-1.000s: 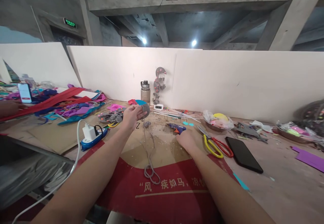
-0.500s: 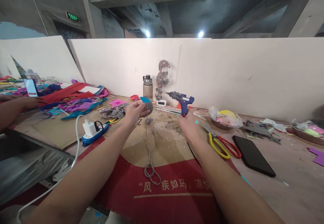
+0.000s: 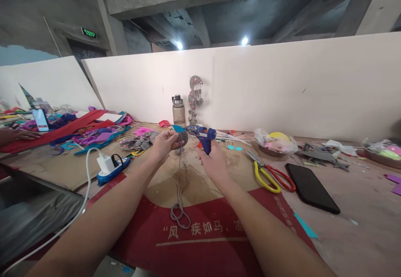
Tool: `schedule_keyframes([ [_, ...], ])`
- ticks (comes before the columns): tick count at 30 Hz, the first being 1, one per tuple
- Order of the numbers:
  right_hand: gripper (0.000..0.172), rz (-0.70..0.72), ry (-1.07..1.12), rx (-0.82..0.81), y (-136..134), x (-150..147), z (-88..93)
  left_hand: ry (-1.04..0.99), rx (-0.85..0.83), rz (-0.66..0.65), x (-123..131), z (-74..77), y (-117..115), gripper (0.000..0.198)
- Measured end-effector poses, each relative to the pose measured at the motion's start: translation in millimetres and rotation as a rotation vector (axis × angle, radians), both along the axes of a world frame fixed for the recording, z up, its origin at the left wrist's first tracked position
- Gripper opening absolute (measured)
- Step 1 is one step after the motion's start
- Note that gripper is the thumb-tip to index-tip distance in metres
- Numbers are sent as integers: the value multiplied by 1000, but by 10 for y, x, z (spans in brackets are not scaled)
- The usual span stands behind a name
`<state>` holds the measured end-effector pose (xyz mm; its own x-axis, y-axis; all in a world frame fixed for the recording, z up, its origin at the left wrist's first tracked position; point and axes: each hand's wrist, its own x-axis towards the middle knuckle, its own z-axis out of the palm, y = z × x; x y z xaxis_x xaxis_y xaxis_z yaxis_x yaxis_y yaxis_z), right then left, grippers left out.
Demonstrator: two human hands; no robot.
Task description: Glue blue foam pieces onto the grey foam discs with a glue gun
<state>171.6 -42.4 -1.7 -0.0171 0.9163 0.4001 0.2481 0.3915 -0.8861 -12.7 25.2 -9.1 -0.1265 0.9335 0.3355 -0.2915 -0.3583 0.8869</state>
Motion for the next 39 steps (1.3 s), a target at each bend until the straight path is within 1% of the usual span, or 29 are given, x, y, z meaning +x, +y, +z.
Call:
schedule_keyframes([
  [4,32,-62,-158,51,15,5,-52,-7,21,-21,29,14,-35,30],
  [9,26,-101,-226,135,0,-11,-62,-9,33,-28,68,41,-74,22],
  [22,25,-90,-282,177,12,-46,-85,13,6,3,82,38,-68,22],
  [30,30,-91,-292,211,55,-56,-131,22,3,12,82,36,-65,17],
  [35,32,-109,-301,203,35,-48,-106,28,5,18,74,30,-56,17],
  [39,34,-129,-307,212,31,-34,-95,19,10,28,71,28,-59,14],
])
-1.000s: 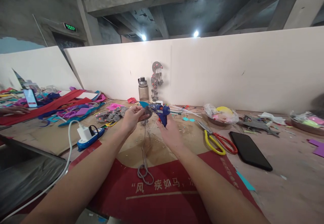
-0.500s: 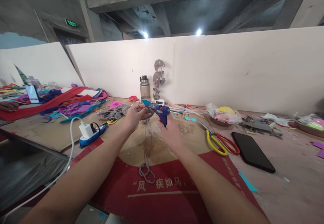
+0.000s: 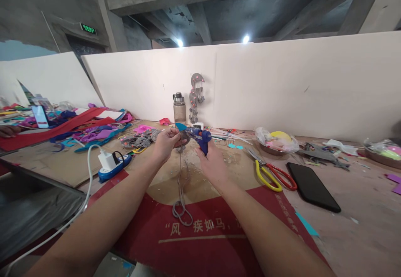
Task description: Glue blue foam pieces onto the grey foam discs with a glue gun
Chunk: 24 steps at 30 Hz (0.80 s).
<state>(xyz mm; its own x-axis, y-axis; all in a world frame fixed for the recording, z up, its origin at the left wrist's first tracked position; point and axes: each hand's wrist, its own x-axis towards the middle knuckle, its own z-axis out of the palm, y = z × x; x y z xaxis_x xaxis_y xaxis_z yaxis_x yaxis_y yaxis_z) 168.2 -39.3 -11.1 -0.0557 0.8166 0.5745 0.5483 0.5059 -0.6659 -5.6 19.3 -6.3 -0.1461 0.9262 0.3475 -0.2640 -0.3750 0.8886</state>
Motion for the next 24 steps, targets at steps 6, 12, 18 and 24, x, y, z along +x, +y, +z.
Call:
schedule_keyframes([
  [6,36,-32,-4,17,10,12,-6,-12,8,8,-3,-6,21,13],
  [12,37,-106,-28,-13,-11,22,16,15,-8,23,-11,-5,28,12],
  [18,41,-119,-19,-32,-5,29,17,14,12,13,-12,15,12,12],
  [24,38,-96,46,-5,30,62,-9,17,7,6,-19,20,2,17],
])
